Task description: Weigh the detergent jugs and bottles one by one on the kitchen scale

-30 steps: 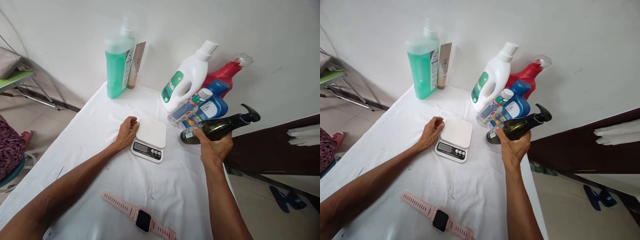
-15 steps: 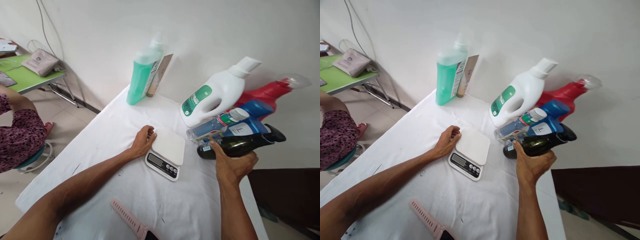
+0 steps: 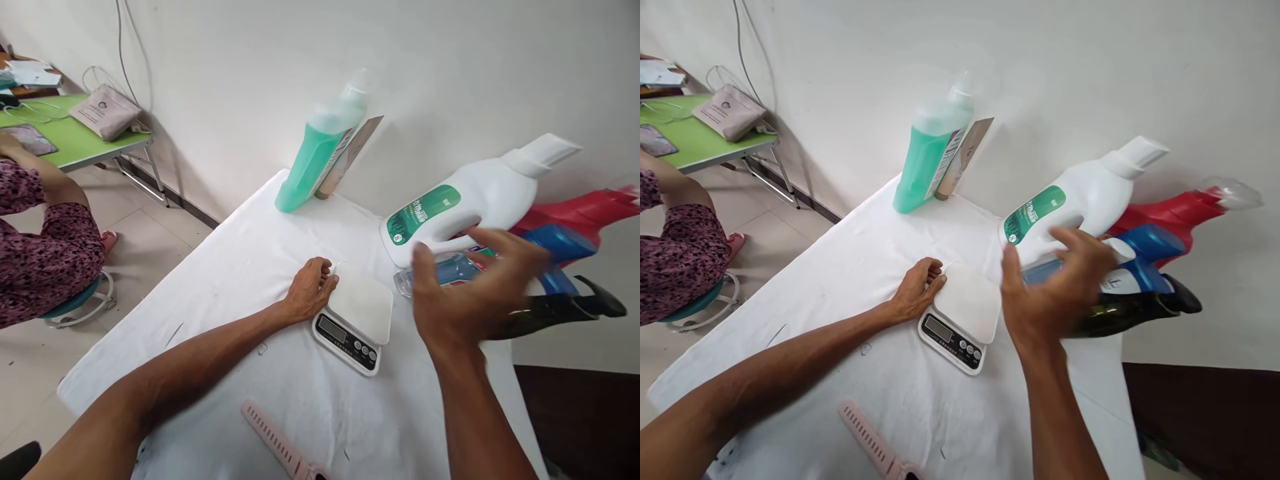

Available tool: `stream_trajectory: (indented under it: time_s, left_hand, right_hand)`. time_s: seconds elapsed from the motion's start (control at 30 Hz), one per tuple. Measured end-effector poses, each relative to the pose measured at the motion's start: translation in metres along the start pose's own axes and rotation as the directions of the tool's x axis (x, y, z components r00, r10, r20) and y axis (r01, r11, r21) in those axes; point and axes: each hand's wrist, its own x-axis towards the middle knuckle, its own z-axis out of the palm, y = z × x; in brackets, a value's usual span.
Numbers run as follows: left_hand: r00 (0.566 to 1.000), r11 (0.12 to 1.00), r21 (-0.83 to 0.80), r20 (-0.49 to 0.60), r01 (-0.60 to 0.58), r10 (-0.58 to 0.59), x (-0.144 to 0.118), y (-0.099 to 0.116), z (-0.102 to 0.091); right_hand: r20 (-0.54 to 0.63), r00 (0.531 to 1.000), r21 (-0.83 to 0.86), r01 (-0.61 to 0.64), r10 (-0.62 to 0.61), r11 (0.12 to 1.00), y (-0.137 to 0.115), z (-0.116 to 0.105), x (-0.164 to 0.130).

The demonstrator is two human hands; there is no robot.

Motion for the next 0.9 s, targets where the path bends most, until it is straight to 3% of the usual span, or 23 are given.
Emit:
stream_trajectory:
  time_s: [0.07, 0.23, 0.37, 0.57, 0.9]
  left_hand:
    - [1.0, 1.0, -0.005, -0.001, 0.008, -0.008, 0.0, 0.0, 0.001]
    - [0.999, 0.999, -0.006, 0.0, 0.033, -0.033, 0.001, 0.0, 0.002]
    - [0.999, 0.999, -0.018, 0.0, 0.043, -0.043, 0.001, 0.0, 0.003]
    - [0.998, 0.998, -0.023, 0.011, 0.057, -0.057, 0.002, 0.0, 0.005]
    - [0.996, 0.997, -0.013, 0.026, 0.082, -0.081, 0.002, 0.002, 0.004]
  right_hand:
    - [0.052, 0.993, 0.012, 0.102, -0.102, 0.995, 0.006, 0.049, 0.039]
    - [0.137, 0.984, 0.049, -0.12, 0.113, 0.992, 0.044, 0.167, 0.12]
    - [0.153, 0.947, 0.051, -0.292, 0.282, 0.955, 0.049, 0.221, 0.154]
    - [0.234, 0.894, 0.023, -0.399, 0.383, 0.917, 0.047, 0.241, 0.175]
    - [0.305, 0.903, 0.062, -0.336, 0.302, 0.94, 0.071, 0.249, 0.184]
